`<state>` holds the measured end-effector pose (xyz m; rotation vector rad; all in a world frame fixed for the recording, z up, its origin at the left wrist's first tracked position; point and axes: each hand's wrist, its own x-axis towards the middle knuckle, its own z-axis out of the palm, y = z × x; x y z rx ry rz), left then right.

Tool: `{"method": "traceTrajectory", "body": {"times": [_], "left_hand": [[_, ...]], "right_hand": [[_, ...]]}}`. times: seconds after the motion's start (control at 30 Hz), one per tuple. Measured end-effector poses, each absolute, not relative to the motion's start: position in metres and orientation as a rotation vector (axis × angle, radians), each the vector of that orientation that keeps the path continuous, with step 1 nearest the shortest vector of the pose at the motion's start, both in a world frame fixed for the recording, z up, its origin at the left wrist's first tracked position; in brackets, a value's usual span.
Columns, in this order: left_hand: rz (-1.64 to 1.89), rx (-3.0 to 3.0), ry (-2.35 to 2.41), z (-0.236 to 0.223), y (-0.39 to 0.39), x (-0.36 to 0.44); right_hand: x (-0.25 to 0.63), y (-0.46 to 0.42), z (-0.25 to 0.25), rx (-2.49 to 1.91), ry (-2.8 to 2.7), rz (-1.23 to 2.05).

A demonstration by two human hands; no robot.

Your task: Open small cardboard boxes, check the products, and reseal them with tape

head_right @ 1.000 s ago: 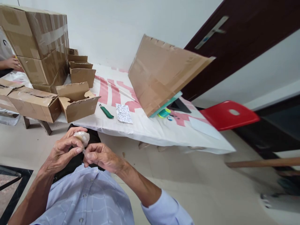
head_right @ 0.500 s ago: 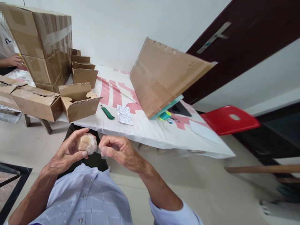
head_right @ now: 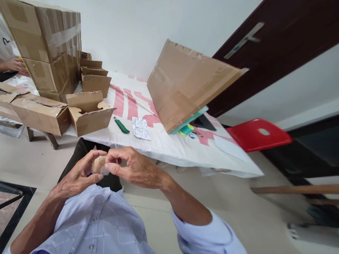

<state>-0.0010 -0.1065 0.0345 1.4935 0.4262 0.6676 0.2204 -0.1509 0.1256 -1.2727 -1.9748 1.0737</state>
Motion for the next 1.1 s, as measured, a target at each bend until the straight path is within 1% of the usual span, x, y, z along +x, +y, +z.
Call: {"method": "traceTrajectory", "body": {"times": [0.37, 0.7, 1.1], "left_hand": [[0.672, 1.502, 0.438, 0.037, -0.109, -0.002], [0.676, 1.476, 0.437, 0.044, -0.109, -0.002], [0.7, 1.529, 0.468, 0.041, -0.108, 0.001]], "right_hand": [[0.205, -0.146, 0.122, -1.418, -1.883, 1.102], [0.204, -0.143, 0.123, -1.421, -1.891, 1.069], [0.208, -0.141, 0.123, -1.447, -1.895, 1.105]]}}
